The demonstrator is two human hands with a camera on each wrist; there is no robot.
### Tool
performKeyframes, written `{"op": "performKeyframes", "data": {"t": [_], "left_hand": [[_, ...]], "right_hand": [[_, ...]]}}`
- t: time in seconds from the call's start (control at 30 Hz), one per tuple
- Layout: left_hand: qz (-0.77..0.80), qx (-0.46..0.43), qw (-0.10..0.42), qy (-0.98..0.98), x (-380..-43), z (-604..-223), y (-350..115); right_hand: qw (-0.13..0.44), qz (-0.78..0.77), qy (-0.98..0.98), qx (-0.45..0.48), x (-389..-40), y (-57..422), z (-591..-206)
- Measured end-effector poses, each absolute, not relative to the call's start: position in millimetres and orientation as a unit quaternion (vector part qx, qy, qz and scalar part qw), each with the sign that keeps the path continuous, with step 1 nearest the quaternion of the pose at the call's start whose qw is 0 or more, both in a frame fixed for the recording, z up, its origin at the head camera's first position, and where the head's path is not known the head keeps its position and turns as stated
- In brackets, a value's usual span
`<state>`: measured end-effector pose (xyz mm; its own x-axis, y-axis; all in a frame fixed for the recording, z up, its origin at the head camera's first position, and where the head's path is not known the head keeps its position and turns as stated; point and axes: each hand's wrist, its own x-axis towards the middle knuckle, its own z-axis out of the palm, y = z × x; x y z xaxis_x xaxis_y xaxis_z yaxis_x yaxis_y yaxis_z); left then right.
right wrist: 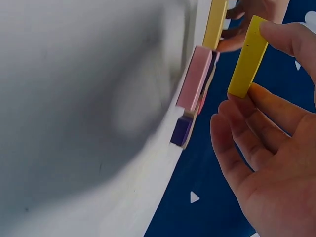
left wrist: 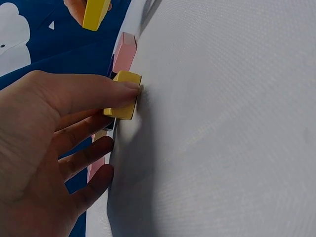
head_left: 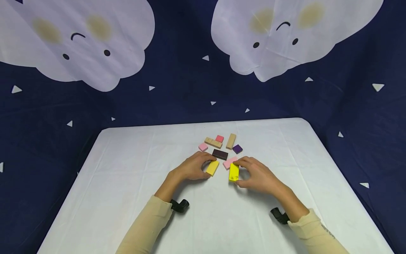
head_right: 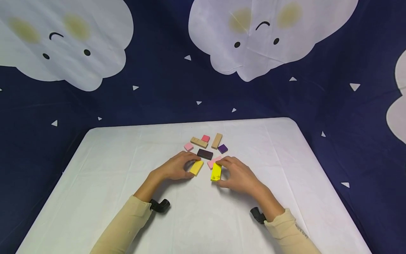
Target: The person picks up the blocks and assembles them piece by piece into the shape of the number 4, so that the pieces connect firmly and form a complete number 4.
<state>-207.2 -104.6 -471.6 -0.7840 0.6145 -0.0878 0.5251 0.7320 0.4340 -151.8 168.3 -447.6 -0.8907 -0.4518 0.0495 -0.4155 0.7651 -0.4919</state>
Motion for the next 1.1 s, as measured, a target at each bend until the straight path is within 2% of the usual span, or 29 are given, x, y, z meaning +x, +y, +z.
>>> {"op": "performKeyframes", "data": {"t": [0.47, 0.77, 1.1], "left_hand": [[0.198, 0.319, 0.102, 0.921, -207, -472, -104], [0.194, 0.295, 0.113, 0.929, -207, -471, -104], [0.191, 0.3, 0.111, 0.928, -208, -471, -102]], "right_hand": [[0.059, -0.217, 0.935, -0.275, -134, 152, -459], [0.074, -0.201, 0.931, -0.295, -126, 144, -462], [0.07, -0.194, 0.928, -0.311, -121, 140, -468]]}}
